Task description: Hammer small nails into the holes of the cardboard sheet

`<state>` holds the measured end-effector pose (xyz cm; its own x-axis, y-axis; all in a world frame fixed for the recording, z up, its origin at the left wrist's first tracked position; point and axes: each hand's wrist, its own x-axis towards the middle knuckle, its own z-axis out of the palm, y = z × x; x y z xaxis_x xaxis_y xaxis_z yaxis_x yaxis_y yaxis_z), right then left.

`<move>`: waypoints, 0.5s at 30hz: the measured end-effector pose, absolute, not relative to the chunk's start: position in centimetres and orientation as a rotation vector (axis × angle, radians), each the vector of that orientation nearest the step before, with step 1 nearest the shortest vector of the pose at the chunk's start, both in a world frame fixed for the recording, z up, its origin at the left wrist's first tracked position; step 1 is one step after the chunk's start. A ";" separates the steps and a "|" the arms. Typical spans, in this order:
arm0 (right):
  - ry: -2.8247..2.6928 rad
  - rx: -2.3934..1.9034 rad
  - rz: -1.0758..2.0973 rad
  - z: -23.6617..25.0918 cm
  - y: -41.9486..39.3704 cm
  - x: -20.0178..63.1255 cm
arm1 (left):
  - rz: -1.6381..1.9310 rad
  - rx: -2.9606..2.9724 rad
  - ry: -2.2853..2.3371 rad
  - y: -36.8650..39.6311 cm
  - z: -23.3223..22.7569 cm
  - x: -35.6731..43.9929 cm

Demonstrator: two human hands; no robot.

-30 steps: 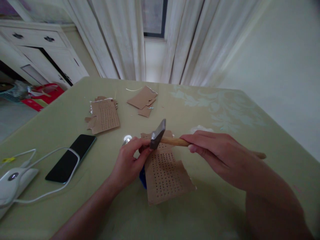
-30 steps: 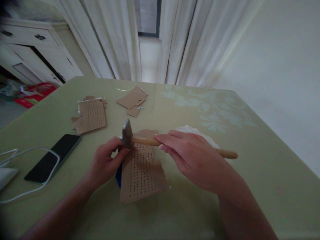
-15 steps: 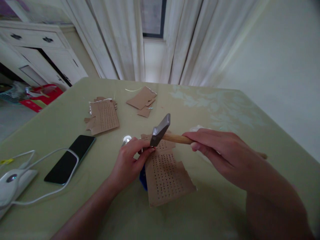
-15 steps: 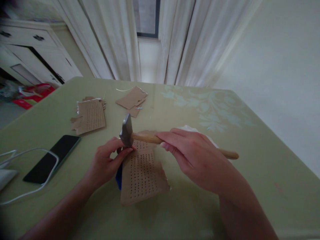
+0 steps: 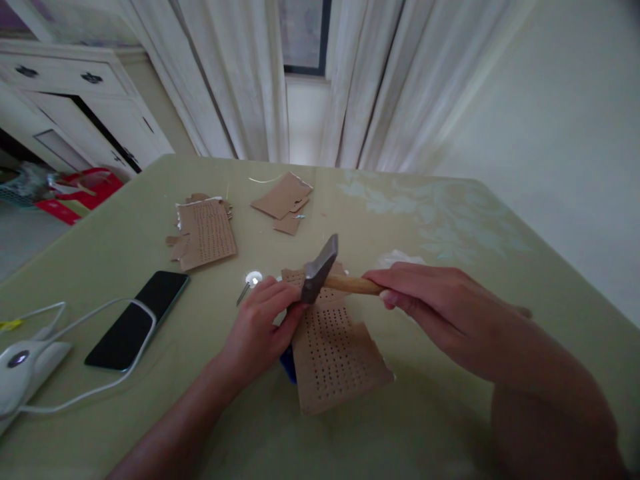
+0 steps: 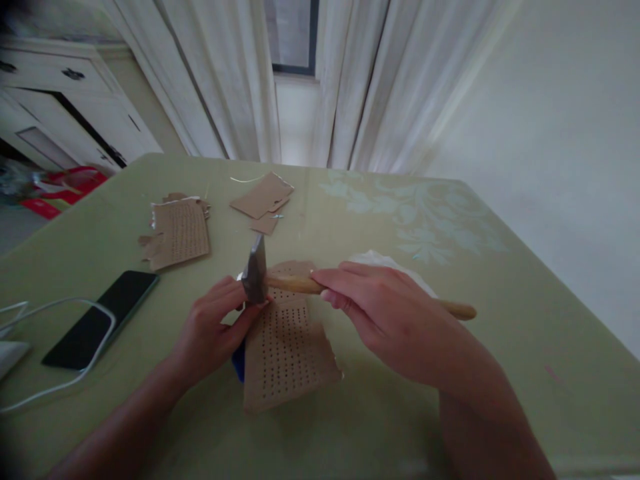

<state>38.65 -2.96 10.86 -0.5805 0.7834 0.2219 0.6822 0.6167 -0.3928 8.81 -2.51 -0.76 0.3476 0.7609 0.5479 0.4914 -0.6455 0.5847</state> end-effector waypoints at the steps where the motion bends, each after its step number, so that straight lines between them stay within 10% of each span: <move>1: -2.504 -1.174 0.371 10.8 -2.9 38.7 | 1.188 2.304 1.107 -2.6 -0.7 8.8; 15: -2.544 -1.204 0.395 10.6 -2.4 38.6 | 1.168 2.147 1.191 -2.7 -0.5 9.0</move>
<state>38.65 -2.44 10.62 -0.6046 0.7824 0.1495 0.7003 0.6115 -0.3682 9.01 -2.67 -0.48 0.2803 0.8377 0.4687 0.4849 -0.5449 0.6840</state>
